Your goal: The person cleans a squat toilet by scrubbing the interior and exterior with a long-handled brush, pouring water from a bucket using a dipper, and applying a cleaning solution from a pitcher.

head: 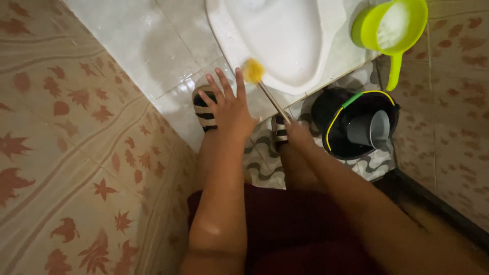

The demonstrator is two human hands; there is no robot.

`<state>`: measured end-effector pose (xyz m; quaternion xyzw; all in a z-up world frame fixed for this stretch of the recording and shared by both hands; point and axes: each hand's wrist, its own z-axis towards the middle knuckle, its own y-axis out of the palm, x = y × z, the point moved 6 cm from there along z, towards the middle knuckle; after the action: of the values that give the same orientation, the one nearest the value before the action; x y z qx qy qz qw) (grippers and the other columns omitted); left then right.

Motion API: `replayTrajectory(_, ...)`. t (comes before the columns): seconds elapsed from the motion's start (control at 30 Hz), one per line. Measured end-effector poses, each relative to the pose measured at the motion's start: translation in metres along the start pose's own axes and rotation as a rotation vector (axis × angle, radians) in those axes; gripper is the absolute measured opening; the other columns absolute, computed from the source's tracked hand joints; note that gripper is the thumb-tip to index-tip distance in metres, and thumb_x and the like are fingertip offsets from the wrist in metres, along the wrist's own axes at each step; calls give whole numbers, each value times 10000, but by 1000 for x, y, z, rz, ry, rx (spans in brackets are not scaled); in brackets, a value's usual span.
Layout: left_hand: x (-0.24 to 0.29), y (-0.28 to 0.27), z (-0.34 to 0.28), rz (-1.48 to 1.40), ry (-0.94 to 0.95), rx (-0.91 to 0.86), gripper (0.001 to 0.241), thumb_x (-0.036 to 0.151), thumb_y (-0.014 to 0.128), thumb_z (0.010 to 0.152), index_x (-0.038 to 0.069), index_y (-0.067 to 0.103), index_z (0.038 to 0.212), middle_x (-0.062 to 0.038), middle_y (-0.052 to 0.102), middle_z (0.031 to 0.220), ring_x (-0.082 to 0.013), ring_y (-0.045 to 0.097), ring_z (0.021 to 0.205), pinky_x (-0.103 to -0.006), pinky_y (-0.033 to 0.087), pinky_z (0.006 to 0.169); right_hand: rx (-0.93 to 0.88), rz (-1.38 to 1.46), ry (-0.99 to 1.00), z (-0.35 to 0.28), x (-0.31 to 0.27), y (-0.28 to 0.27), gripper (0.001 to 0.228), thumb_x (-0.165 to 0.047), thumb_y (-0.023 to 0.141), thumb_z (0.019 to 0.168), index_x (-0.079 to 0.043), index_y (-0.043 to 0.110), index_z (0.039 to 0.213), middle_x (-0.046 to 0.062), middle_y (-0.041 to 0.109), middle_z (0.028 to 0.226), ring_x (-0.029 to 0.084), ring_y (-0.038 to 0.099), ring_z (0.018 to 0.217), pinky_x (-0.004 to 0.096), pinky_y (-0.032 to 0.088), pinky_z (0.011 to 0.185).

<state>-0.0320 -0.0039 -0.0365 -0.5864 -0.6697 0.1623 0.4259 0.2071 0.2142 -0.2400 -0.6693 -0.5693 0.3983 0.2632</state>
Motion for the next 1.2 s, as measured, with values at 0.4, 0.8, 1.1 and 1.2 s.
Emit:
replayTrajectory(0.4, 9, -2, 1, -8, 0, -14, 1388, 442, 936, 628, 194, 6, 1628, -286, -67, 1679, -494, -97, 1544, -739, -46, 1184, -202, 97, 132, -41, 39, 16, 352, -195, 505, 984, -108, 560, 1321, 247, 609, 1175, 467, 641, 922, 570, 524, 760)
replayTrajectory(0.8, 10, 8, -1, -44, -7, -51, 1361, 442, 932, 641, 170, 43, 1634, -292, -87, 1668, -513, -107, 1535, -763, -38, 1165, -177, 59, 22, 48, 23, 23, 432, -140, 581, 885, -38, 546, 1303, 225, 645, 1062, 427, 654, 976, 540, 544, 776)
replayTrajectory(1.1, 9, 8, 0, -31, 5, -31, 1346, 429, 920, 662, 182, 16, 1628, -278, -99, 1673, -497, -117, 1540, -738, -69, 1173, -29, 133, -75, 96, -3, 12, 339, -170, 524, 916, -16, 562, 1215, 247, 616, 1178, 439, 647, 1028, 541, 532, 847)
replayTrajectory(1.2, 11, 11, -2, -44, 11, -39, 1344, 422, 922, 670, 183, 14, 1630, -278, -100, 1677, -499, -123, 1547, -740, -69, 1177, -89, 292, 145, 175, -7, -5, 284, -245, 416, 1173, -14, 579, 1195, 242, 640, 1201, 468, 614, 1086, 516, 518, 955)
